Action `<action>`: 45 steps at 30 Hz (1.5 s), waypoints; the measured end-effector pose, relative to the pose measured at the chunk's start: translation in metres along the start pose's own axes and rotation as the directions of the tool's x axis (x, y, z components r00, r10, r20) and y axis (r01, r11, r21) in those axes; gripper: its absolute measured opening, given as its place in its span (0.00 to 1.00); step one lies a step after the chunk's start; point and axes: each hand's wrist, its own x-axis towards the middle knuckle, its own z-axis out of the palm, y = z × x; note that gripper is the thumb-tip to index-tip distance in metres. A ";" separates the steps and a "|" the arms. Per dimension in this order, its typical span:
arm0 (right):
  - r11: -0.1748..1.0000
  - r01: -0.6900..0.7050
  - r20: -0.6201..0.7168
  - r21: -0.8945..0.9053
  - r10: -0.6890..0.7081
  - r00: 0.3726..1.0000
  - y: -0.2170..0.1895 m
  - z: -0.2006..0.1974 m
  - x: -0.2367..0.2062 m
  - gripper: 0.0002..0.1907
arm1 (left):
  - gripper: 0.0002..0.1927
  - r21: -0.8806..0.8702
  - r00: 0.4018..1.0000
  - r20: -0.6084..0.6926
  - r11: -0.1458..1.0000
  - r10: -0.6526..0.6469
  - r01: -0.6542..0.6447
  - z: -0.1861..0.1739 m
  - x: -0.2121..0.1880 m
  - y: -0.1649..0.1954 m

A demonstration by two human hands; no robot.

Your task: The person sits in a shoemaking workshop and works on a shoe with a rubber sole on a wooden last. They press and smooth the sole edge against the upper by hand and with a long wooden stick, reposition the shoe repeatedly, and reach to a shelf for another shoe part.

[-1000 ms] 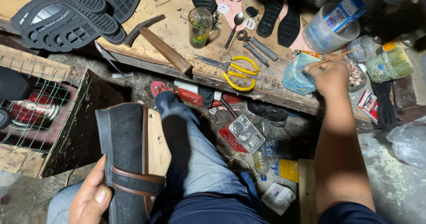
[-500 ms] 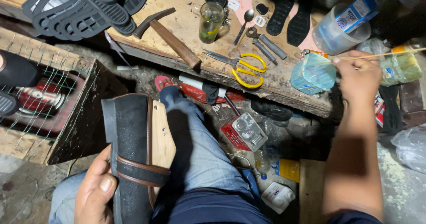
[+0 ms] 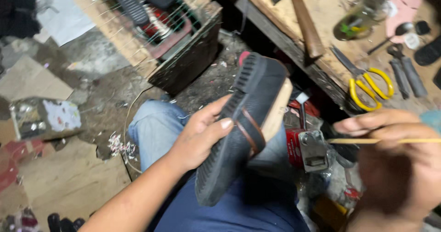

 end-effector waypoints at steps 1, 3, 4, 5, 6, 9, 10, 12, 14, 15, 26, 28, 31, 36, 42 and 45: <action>0.999 0.021 0.057 -0.041 -0.018 0.998 -0.004 0.026 0.005 0.07 | 0.31 0.038 1.000 0.014 0.999 0.024 -0.025 0.000 0.001 0.002; 0.989 0.071 0.167 -0.126 -0.049 0.985 -0.009 0.070 0.014 0.07 | 0.29 0.058 0.998 0.047 0.997 0.048 -0.051 -0.001 -0.001 0.007; 0.981 0.099 0.220 -0.167 -0.061 0.974 -0.011 0.088 0.018 0.08 | 0.28 0.041 0.997 0.065 0.998 0.049 -0.052 -0.002 -0.003 0.010; 0.970 0.130 0.271 -0.205 -0.072 0.960 -0.013 0.099 0.025 0.09 | 0.27 0.026 0.995 0.085 0.998 0.050 -0.052 -0.003 -0.004 0.011; 0.965 0.140 0.320 -0.223 -0.063 0.945 -0.012 0.109 0.032 0.08 | 0.27 0.007 0.997 0.073 1.000 0.024 -0.025 -0.004 -0.005 0.013; 0.941 0.201 0.437 -0.271 -0.066 0.897 -0.002 0.129 0.047 0.05 | 0.25 0.006 0.999 0.053 1.000 -0.002 0.002 -0.009 -0.009 0.015; 0.928 0.240 0.462 -0.285 -0.086 0.883 0.001 0.132 0.050 0.05 | 0.25 0.041 0.998 0.055 0.999 0.025 -0.027 -0.010 -0.010 0.015; 0.904 0.291 0.492 -0.313 -0.107 0.864 0.004 0.135 0.052 0.04 | 0.24 0.081 0.997 0.058 0.995 0.058 -0.062 -0.013 -0.011 0.015; 0.886 0.315 0.504 -0.340 -0.111 0.856 0.006 0.136 0.052 0.05 | 0.24 0.092 0.996 0.053 0.993 0.071 -0.075 -0.014 -0.013 0.015; 0.880 0.322 0.509 -0.349 -0.111 0.854 0.007 0.136 0.051 0.05 | 0.24 0.084 0.997 0.051 0.994 0.062 -0.066 -0.014 -0.014 0.015; 0.852 0.331 0.522 -0.406 -0.081 0.849 0.003 0.136 0.048 0.07 | 0.26 0.105 0.999 0.028 0.994 0.024 -0.027 -0.011 -0.016 0.016; 0.852 0.330 0.522 -0.406 -0.080 0.849 0.003 0.136 0.048 0.07 | 0.26 0.124 0.998 0.037 0.991 0.044 -0.049 -0.011 -0.016 0.016; 0.854 0.330 0.523 -0.402 -0.082 0.848 0.003 0.135 0.045 0.07 | 0.26 0.127 0.998 0.043 0.990 0.051 -0.056 -0.011 -0.018 0.013; 0.865 0.307 0.526 -0.396 -0.061 0.848 0.002 0.134 0.041 0.06 | 0.25 0.180 0.997 0.036 0.981 0.068 -0.073 -0.011 -0.020 0.009; 0.857 0.313 0.526 -0.409 -0.059 0.848 0.006 0.133 0.039 0.06 | 0.25 0.159 0.999 0.028 0.986 0.039 -0.043 -0.013 -0.019 0.004; 0.837 0.363 0.540 -0.411 -0.097 0.836 0.009 0.134 0.040 0.06 | 0.25 0.172 0.999 0.029 0.984 0.046 -0.051 -0.014 -0.019 0.005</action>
